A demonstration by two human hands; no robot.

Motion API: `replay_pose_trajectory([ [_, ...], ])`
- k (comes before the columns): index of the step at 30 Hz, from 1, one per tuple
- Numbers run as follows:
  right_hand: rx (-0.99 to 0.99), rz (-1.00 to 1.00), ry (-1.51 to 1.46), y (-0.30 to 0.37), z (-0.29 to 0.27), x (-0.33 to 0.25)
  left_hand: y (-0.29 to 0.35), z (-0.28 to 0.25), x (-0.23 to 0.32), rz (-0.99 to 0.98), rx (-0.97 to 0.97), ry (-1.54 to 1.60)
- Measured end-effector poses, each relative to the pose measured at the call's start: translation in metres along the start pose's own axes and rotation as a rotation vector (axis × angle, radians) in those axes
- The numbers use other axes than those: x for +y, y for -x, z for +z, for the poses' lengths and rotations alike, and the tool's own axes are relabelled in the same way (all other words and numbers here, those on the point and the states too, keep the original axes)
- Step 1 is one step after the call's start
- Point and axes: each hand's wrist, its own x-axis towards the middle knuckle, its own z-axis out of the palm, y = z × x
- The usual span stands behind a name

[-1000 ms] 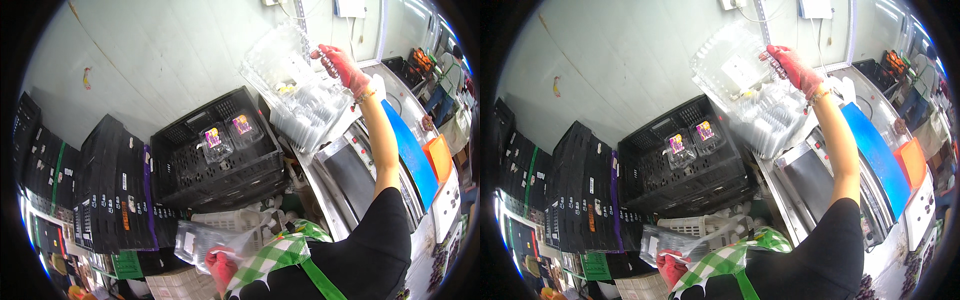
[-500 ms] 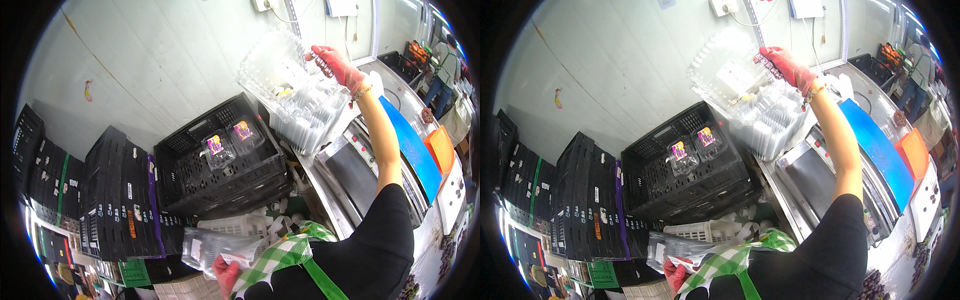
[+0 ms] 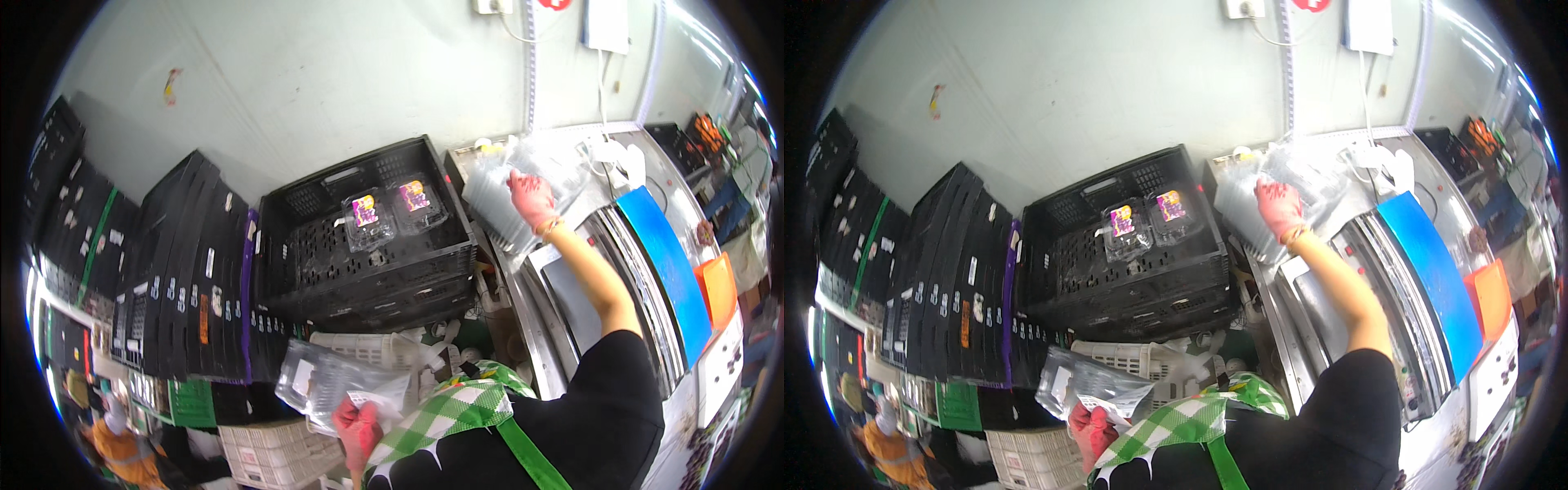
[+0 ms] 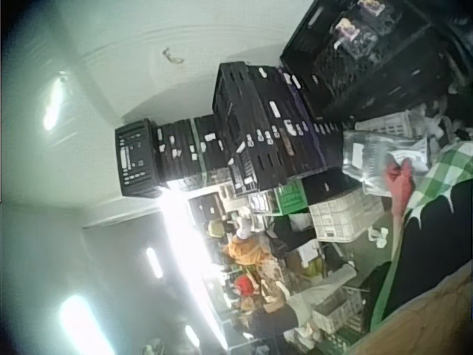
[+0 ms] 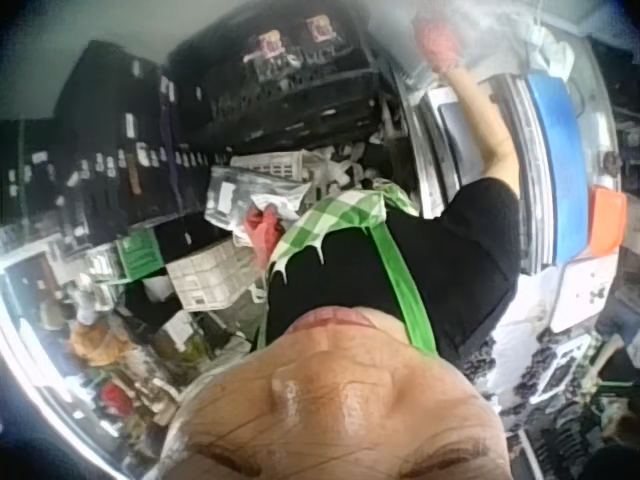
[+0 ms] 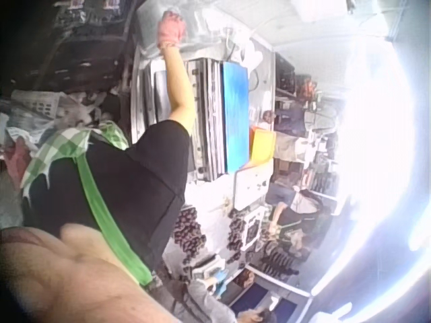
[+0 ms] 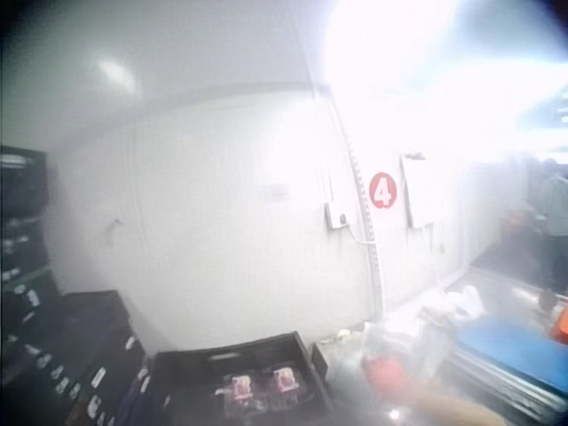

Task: The person stands at a workstation and repeatedly applies printed labels to clear plastic containers. They peel labels from a continuous roll, smooth them onto the containers, and place the labeled items into a black crate.

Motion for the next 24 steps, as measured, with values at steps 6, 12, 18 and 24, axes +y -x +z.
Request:
replay_pose_trajectory([
  [6, 0.113, 0.059, -0.085, 0.026, -0.01, -0.009, 0.002, 0.008, 0.029, 0.046, 0.248, -0.153],
  [12, 0.33, -0.631, -0.629, 0.11, 0.0, -0.172, 0.001, -0.026, 0.026, 0.069, 0.521, 0.057],
  [18, -0.38, -1.256, -0.833, 0.254, 0.117, -0.328, 0.021, -0.042, 0.026, 0.062, 0.686, 0.133],
  [24, -0.338, -1.489, -0.192, 0.28, 0.119, -0.363, 0.042, -0.079, 0.015, 0.049, 0.86, 0.231],
])
